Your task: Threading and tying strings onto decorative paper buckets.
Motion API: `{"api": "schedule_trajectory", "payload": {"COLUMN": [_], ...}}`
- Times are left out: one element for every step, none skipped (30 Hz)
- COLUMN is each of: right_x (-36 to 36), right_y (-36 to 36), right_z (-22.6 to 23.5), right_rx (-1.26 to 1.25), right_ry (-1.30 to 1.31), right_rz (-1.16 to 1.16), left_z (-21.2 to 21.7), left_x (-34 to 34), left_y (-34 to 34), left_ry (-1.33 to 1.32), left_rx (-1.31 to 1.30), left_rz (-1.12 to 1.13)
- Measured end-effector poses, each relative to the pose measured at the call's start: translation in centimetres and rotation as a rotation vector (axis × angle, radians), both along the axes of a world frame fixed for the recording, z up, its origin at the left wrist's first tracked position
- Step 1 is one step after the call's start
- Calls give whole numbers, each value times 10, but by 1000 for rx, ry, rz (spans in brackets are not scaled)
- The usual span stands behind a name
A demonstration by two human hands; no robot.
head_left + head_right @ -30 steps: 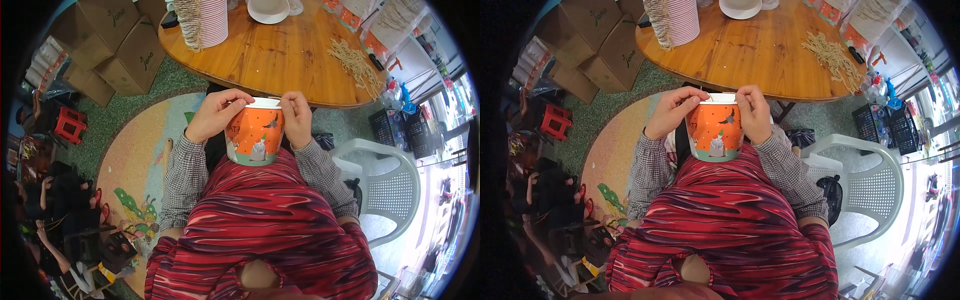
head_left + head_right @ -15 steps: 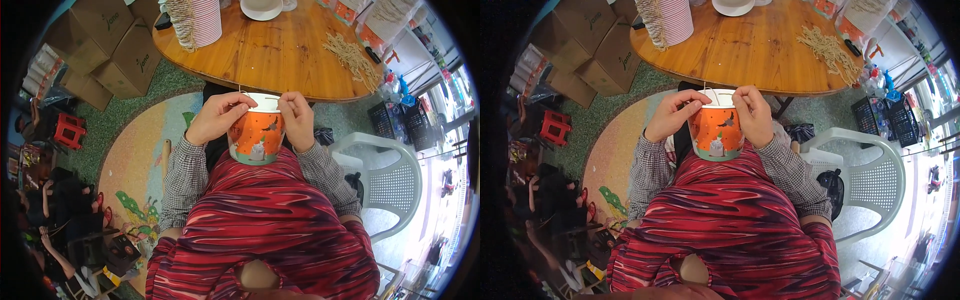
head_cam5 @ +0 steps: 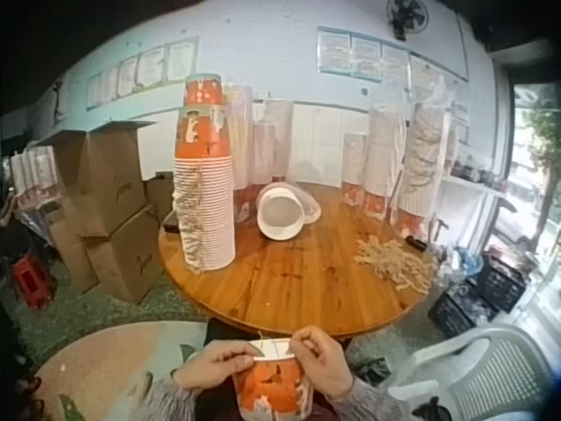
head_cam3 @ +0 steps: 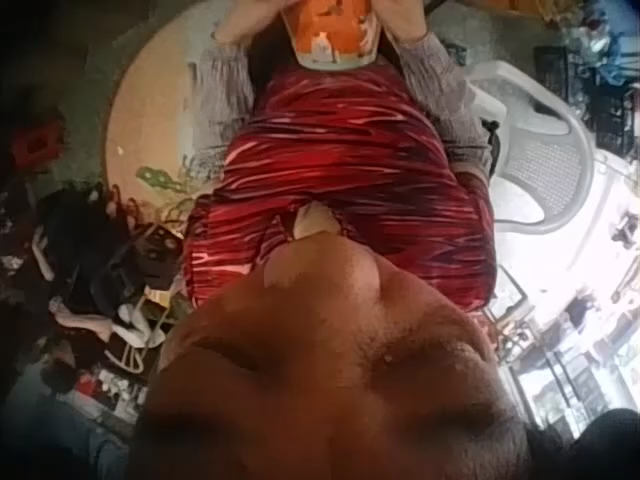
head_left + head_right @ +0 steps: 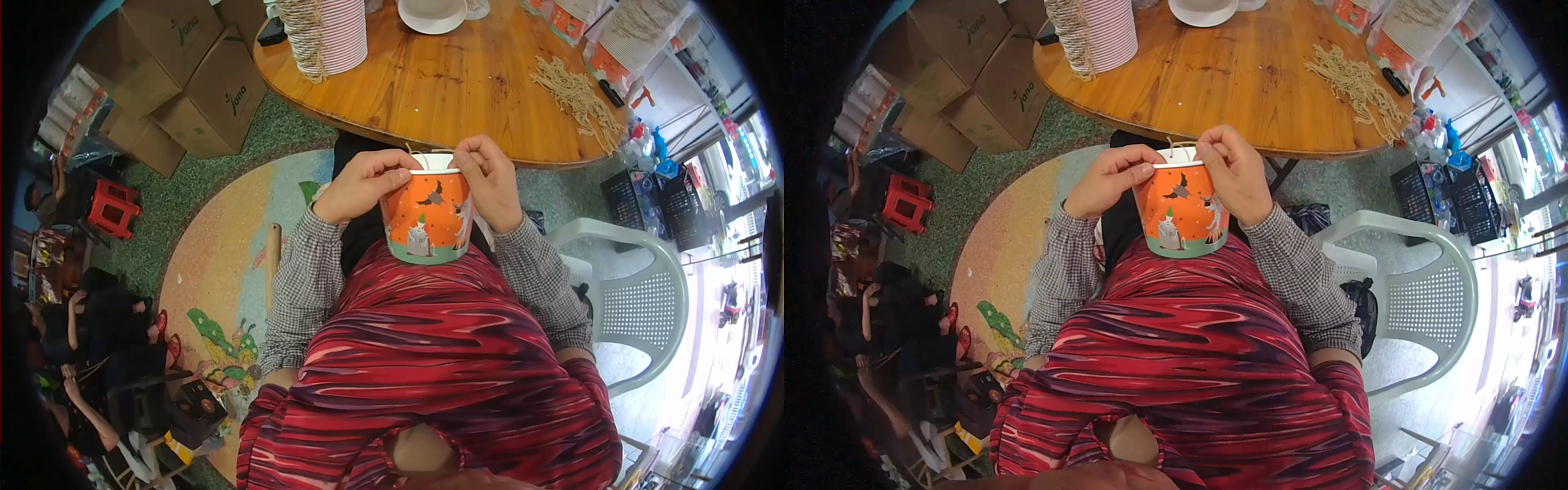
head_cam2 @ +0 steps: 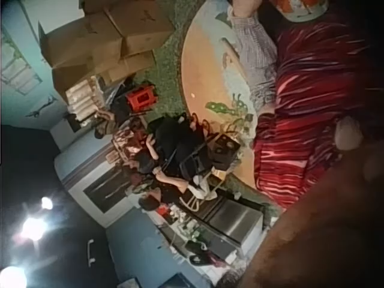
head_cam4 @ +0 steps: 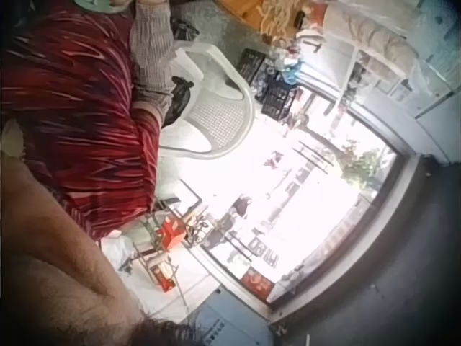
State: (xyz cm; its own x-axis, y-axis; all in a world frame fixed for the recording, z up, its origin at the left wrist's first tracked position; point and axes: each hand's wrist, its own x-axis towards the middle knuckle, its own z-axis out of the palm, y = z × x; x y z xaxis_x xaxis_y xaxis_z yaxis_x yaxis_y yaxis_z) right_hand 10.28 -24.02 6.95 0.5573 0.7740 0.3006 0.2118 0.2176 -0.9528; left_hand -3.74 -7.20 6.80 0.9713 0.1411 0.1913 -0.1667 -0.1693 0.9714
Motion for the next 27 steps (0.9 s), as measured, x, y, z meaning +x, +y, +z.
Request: {"api": "schedule_trajectory", "payload": {"right_x": [4, 6, 6, 2, -2, -4, -7, -10, -12, -13, -13, -13, -13, -12, -10, -11, -11, -11, -10, -10, -10, -9, -9, -8, -9, -9, -8], "right_y": [2, 3, 4, 5, 6, 7, 9, 10, 11, 12, 12, 13, 13, 13, 13, 14, 14, 15, 15, 16, 16, 17, 16, 15, 15, 13, 13], "right_z": [-4, -8, -12, -16, -19, -20, -20, -18, -16, -14, -12, -12, -13, -15, -16, -16, -17, -17, -17, -17, -18, -19, -21, -22, -23, -23, -24], "right_rx": [-23, -45, -44, -36, -28, -57, -58, -60, -62, -61, -85, -108, -107, -105, -103, -103, -101, -99, -97, -89, -79, -75, -75, -75, -68, -56, -45], "right_ry": [-79, -158, -160, -150, -140, -212, -210, -243, -277, -276, -292, -309, -309, -300, -292, -292, -288, -285, -287, -277, -267, -271, -246, -222, -227, -206, -185], "right_rz": [-59, -117, -116, -122, -128, -159, -157, -162, -169, -167, -167, -168, -168, -157, -145, -143, -141, -139, -139, -139, -140, -136, -135, -134, -126, -125, -124], "left_z": [-2, -5, -7, -5, -3, -1, 0, 1, 2, 4, 4, 4, 4, 4, 3, 2, 1, -1, -1, 0, 1, 3, 3, 1, -1, -3, -5], "left_x": [2, 3, 3, 4, 5, 6, 7, 7, 7, 7, 6, 5, 5, 5, 6, 6, 6, 6, 7, 8, 8, 8, 8, 8, 9, 9, 11], "left_y": [4, 7, 9, 8, 5, 1, -5, -9, -12, -13, -12, -11, -10, -9, -8, -7, -7, -6, -5, -6, -8, -9, -12, -15, -14, -16, -18], "left_ry": [3, 7, 31, 31, 22, 13, -19, -16, 18, 52, 52, 54, 54, 53, 55, 59, 59, 52, 43, 41, 41, 40, 30, 20, 22, 14, 6], "left_rx": [-70, -140, -147, -148, -10, 127, 127, 127, 64, 3, 4, -10, -25, -24, -8, 7, 7, 11, 15, 16, -33, -81, -113, -144, -127, -143, -158], "left_rz": [-12, -22, -13, -13, 26, 64, 93, 94, 105, 116, 117, 106, 93, 93, 95, 99, 102, 100, 97, 97, 101, 109, 108, 107, 97, 98, 100]}}
